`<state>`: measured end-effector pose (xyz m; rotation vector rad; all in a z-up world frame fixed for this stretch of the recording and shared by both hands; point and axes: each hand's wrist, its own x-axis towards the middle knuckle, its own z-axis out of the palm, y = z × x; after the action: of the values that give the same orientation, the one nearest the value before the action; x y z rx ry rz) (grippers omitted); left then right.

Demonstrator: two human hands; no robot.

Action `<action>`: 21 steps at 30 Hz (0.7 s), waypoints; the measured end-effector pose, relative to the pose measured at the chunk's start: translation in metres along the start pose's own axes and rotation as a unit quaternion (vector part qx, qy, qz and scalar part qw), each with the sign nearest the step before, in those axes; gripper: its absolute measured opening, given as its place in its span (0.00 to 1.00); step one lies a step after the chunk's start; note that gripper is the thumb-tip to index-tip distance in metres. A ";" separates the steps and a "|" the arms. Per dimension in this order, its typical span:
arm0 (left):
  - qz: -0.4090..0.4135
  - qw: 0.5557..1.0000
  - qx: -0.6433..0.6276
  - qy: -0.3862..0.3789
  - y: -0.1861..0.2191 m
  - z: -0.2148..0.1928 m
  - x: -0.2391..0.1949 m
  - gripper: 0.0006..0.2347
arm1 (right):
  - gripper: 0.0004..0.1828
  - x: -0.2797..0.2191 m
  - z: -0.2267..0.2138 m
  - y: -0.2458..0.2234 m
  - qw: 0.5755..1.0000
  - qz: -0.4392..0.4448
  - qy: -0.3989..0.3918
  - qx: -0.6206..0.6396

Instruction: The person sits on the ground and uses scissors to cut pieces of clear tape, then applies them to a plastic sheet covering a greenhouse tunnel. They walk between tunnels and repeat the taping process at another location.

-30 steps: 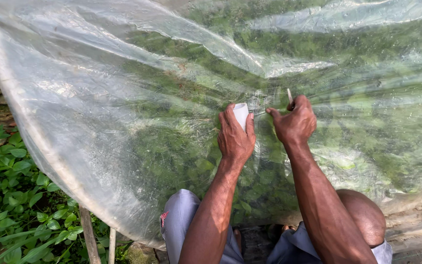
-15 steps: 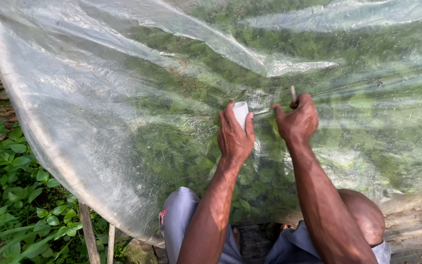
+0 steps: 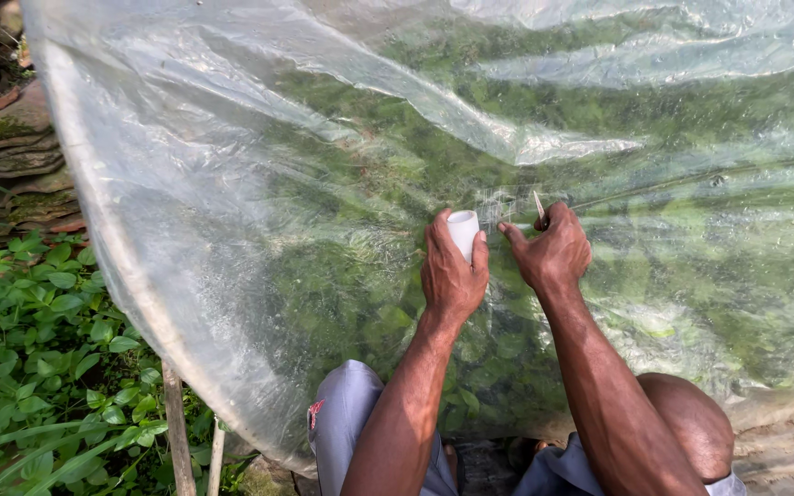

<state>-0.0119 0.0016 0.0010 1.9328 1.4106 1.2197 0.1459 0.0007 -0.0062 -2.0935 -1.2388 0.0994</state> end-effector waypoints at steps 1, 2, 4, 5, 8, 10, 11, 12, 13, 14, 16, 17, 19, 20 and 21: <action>0.003 1.000 0.000 0.000 0.000 -0.001 -0.001 0.25 | 0.33 -0.001 0.000 -0.001 1.000 -0.003 0.002 0.000; 0.007 1.000 -0.001 0.001 0.000 -0.002 -0.002 0.26 | 0.33 -0.002 -0.001 -0.001 1.000 -0.005 0.006 0.000; 0.016 1.000 -0.002 0.004 0.001 -0.003 -0.002 0.27 | 0.32 -0.003 -0.003 -0.002 1.000 -0.018 0.015 0.004; 0.021 1.000 -0.003 0.007 0.001 -0.003 -0.003 0.27 | 0.32 -0.003 -0.003 -0.002 0.999 -0.029 0.021 0.008; 0.011 1.000 -0.005 0.006 0.000 -0.002 -0.004 0.27 | 0.26 -0.004 -0.003 0.000 1.000 -0.012 0.001 0.025; 0.010 1.000 -0.005 0.012 -0.003 -0.001 -0.005 0.28 | 0.22 -0.005 -0.002 0.005 0.999 -0.004 -0.017 0.048; 0.017 1.000 -0.004 0.022 -0.006 0.000 -0.004 0.28 | 0.20 -0.004 -0.001 0.007 0.998 -0.009 -0.023 0.065; 0.023 0.999 -0.004 0.031 -0.008 0.002 -0.004 0.29 | 0.17 -0.003 -0.002 0.012 0.996 -0.013 -0.029 0.080; 0.003 1.000 -0.003 0.016 -0.009 0.003 -0.004 0.29 | 0.14 -0.003 -0.003 0.015 0.992 0.015 -0.061 0.111; -0.016 1.000 -0.002 0.002 -0.011 0.003 -0.003 0.29 | 0.12 -0.003 -0.005 0.018 0.984 0.043 -0.093 0.142; -0.034 0.999 -0.004 -0.004 -0.013 0.004 -0.003 0.29 | 0.10 -0.004 -0.012 0.022 0.962 0.083 -0.156 0.208; -0.033 0.999 -0.007 0.004 -0.014 0.005 -0.002 0.29 | 0.11 -0.004 -0.017 0.024 0.947 0.094 -0.187 0.242; -0.022 0.999 -0.021 0.022 -0.015 0.006 -0.002 0.29 | 0.12 -0.007 -0.025 0.027 0.917 0.090 -0.242 0.303; -0.013 0.999 -0.031 0.032 -0.016 0.006 -0.004 0.28 | 0.12 -0.010 -0.030 0.028 0.902 0.076 -0.267 0.331; -0.004 0.998 -0.040 0.042 -0.016 0.006 -0.005 0.28 | 0.12 -0.013 -0.034 0.028 0.885 0.062 -0.291 0.358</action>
<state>-0.0155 0.0038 -0.0167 1.8394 1.3872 1.3466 0.1732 -0.0364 -0.0008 -1.5033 -1.1340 1.1380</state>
